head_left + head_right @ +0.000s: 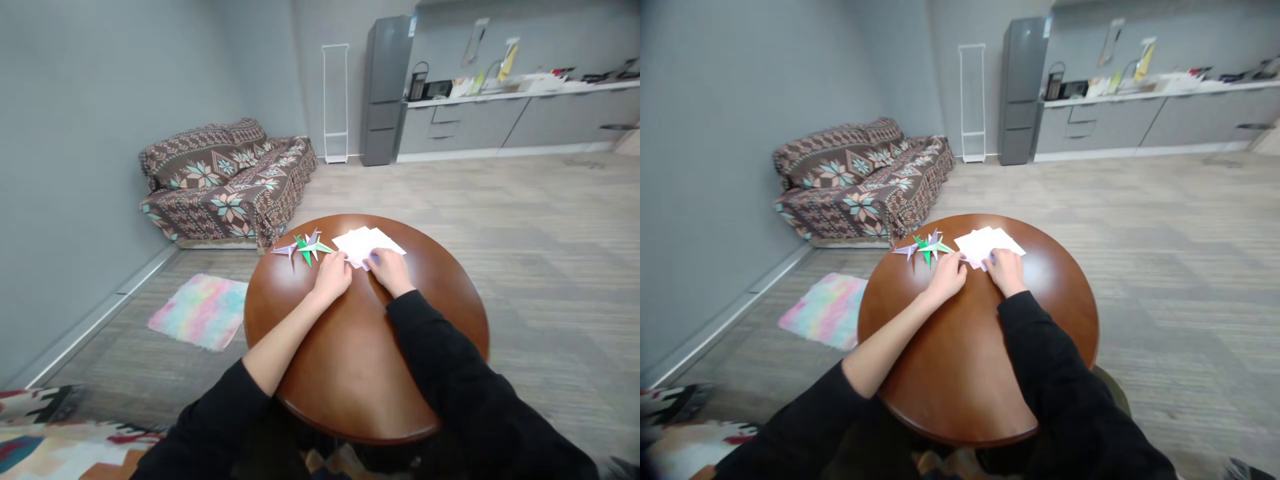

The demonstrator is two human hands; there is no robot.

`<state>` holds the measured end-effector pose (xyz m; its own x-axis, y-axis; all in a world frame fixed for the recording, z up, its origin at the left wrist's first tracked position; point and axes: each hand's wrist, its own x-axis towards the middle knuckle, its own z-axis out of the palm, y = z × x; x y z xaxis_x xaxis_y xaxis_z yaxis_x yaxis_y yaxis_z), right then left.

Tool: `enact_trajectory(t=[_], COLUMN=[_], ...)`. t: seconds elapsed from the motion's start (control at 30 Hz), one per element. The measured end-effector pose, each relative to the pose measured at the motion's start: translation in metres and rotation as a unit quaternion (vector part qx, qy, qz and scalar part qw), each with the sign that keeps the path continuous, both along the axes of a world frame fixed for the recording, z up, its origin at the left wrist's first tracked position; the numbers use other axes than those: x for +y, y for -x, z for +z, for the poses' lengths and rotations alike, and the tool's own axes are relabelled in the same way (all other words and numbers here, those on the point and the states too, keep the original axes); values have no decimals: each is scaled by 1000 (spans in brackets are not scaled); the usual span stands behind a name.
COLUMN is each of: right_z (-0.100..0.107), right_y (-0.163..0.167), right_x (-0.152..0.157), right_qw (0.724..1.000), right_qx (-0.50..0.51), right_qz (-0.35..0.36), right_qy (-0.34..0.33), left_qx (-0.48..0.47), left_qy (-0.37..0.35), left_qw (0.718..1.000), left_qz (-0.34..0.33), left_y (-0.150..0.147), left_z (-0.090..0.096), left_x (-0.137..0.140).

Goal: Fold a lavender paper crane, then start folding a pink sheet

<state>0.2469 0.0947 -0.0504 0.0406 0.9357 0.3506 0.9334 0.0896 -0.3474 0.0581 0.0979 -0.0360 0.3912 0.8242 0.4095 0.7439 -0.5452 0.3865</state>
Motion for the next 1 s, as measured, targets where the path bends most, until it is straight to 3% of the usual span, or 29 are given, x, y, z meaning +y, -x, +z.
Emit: enact_trajectory(t=[0.27,0.67,0.83,1.0], right_z=[-7,-4,-10,-18], right_y=[-7,-9,-9,-16], right_x=[3,9,11,12], right_qw=[997,997,994,995], right_qx=[32,61,61,72], right_qz=[68,45,93,61], right_qy=[2,-16,-17,-18], left_qx=[15,60,79,100], left_qy=[15,-4,-7,-6], left_qw=[1000,998,995,994], left_qz=[18,-31,-53,-46], left_y=[-9,-5,-5,-8], left_z=[-7,-6,-3,0], left_x=[9,10,8,4])
